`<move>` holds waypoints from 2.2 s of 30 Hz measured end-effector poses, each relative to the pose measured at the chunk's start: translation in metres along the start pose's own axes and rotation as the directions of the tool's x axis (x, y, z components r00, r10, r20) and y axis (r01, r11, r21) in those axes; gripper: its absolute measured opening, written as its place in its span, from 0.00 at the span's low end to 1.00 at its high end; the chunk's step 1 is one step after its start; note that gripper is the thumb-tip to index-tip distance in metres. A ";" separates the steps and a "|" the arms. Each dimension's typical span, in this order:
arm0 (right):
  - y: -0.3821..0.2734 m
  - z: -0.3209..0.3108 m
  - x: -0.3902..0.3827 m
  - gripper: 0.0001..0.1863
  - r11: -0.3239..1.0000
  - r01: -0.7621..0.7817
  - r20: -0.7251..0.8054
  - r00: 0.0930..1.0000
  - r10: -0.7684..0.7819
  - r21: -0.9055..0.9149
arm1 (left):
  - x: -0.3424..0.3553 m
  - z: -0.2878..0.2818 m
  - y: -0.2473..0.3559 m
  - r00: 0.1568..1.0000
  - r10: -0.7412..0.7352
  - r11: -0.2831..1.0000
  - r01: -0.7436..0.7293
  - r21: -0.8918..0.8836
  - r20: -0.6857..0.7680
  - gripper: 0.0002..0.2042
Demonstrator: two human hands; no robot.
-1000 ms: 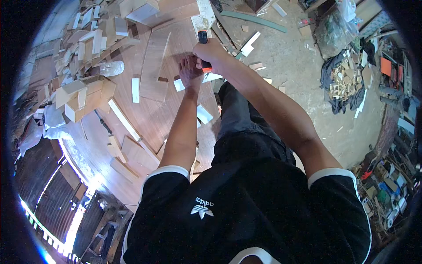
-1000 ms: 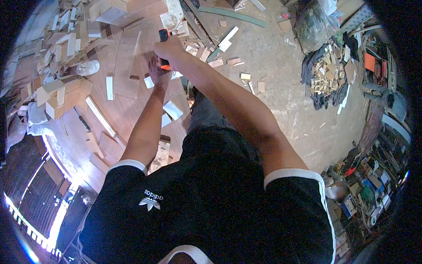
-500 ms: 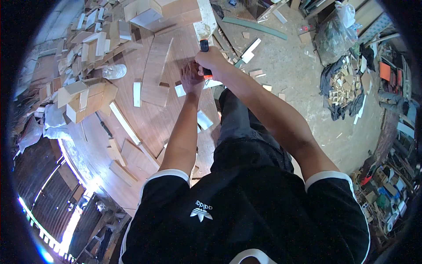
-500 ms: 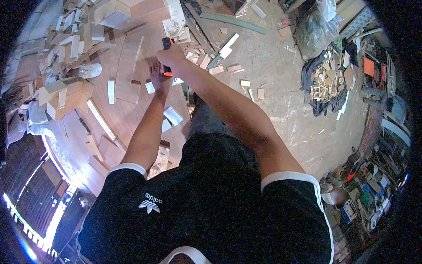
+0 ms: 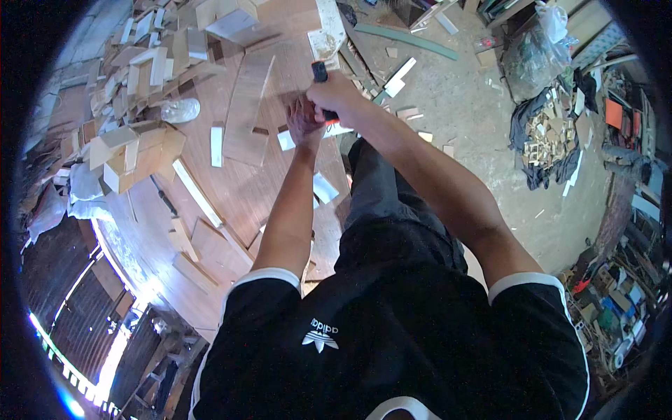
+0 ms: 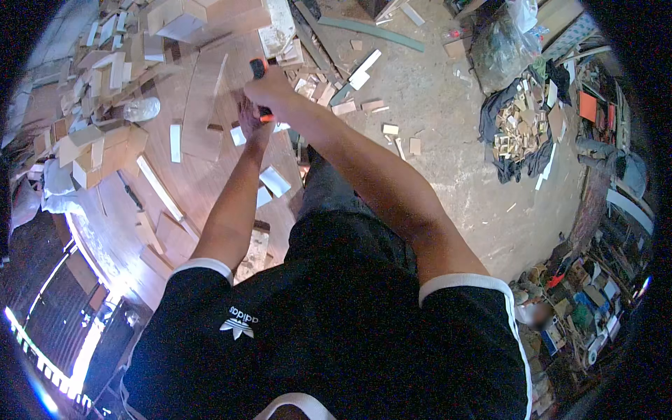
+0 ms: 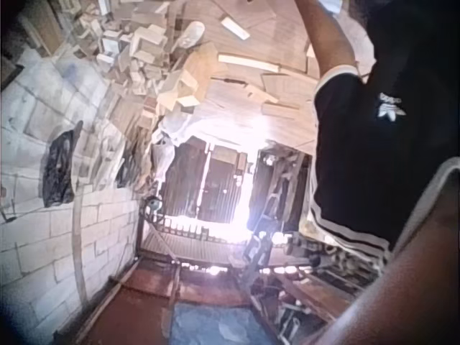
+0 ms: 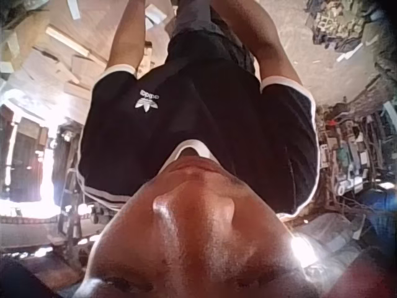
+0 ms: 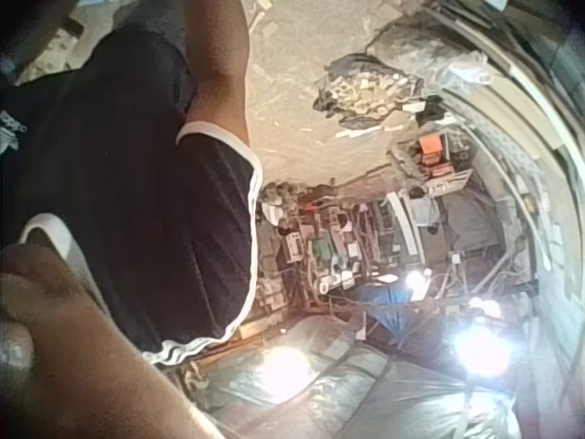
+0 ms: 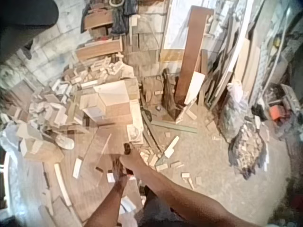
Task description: The person is using a hand saw to cut a small piece of wood in a workshop environment.
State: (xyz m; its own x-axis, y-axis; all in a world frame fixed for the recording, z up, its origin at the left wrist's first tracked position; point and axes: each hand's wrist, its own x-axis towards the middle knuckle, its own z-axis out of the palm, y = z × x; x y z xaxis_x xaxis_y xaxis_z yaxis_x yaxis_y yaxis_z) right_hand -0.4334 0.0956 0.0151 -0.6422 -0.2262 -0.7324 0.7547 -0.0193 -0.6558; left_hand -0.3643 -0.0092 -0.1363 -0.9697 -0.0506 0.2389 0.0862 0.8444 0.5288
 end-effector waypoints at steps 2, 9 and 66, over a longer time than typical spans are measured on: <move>-0.010 0.000 0.002 0.05 0.997 -0.050 -0.001 0.999 0.050 0.059 | 0.005 -0.002 0.007 0.997 -0.001 1.000 0.000 0.020 0.074 0.20; -0.015 -0.002 -0.002 0.05 0.998 -0.046 0.028 0.999 0.045 0.046 | 0.005 -0.002 0.010 0.999 -0.047 0.999 0.047 0.018 0.004 0.14; -0.020 -0.019 -0.018 0.04 0.989 -0.062 -0.052 0.996 0.069 0.131 | 0.003 0.011 -0.004 1.000 0.011 0.995 -0.011 0.101 0.005 0.15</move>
State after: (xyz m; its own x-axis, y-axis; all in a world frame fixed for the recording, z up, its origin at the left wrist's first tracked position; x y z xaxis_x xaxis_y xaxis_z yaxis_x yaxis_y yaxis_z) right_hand -0.4392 0.1189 0.0379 -0.5948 -0.1764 -0.7843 0.8039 -0.1331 -0.5797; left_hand -0.3698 -0.0071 -0.1469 -0.9698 -0.0389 0.2408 0.0737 0.8943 0.4413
